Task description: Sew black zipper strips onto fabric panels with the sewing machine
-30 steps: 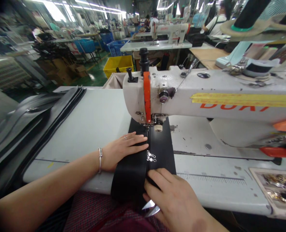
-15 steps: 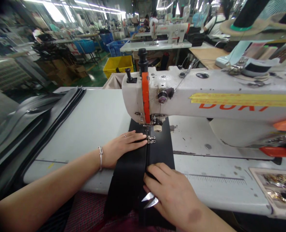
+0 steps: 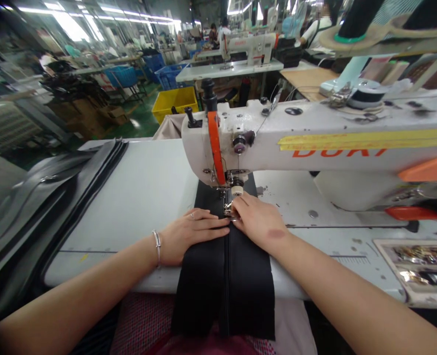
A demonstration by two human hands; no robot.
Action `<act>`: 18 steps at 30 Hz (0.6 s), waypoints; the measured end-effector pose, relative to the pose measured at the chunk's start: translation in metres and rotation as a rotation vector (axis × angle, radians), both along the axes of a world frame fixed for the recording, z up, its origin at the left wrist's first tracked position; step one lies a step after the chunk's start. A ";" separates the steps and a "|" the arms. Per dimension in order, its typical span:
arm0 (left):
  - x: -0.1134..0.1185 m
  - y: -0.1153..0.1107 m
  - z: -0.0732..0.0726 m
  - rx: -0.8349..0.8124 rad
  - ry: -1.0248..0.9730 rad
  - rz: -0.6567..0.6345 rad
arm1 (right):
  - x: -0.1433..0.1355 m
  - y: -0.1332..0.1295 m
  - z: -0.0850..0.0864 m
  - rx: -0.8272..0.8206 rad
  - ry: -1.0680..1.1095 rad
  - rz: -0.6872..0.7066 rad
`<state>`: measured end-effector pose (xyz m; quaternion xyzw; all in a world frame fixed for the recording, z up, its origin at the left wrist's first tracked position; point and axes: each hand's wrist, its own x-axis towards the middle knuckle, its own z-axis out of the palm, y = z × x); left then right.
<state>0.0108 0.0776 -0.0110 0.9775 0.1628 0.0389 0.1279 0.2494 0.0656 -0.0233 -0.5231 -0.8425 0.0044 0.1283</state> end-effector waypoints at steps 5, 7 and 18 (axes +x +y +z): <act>0.001 0.001 0.001 -0.022 -0.019 0.002 | -0.005 0.004 0.003 -0.101 0.041 -0.171; 0.000 0.002 0.001 -0.034 -0.019 0.002 | -0.005 0.012 0.004 -0.126 0.036 -0.215; 0.001 0.002 0.002 -0.036 -0.020 -0.005 | -0.014 0.053 -0.005 0.017 0.088 -0.332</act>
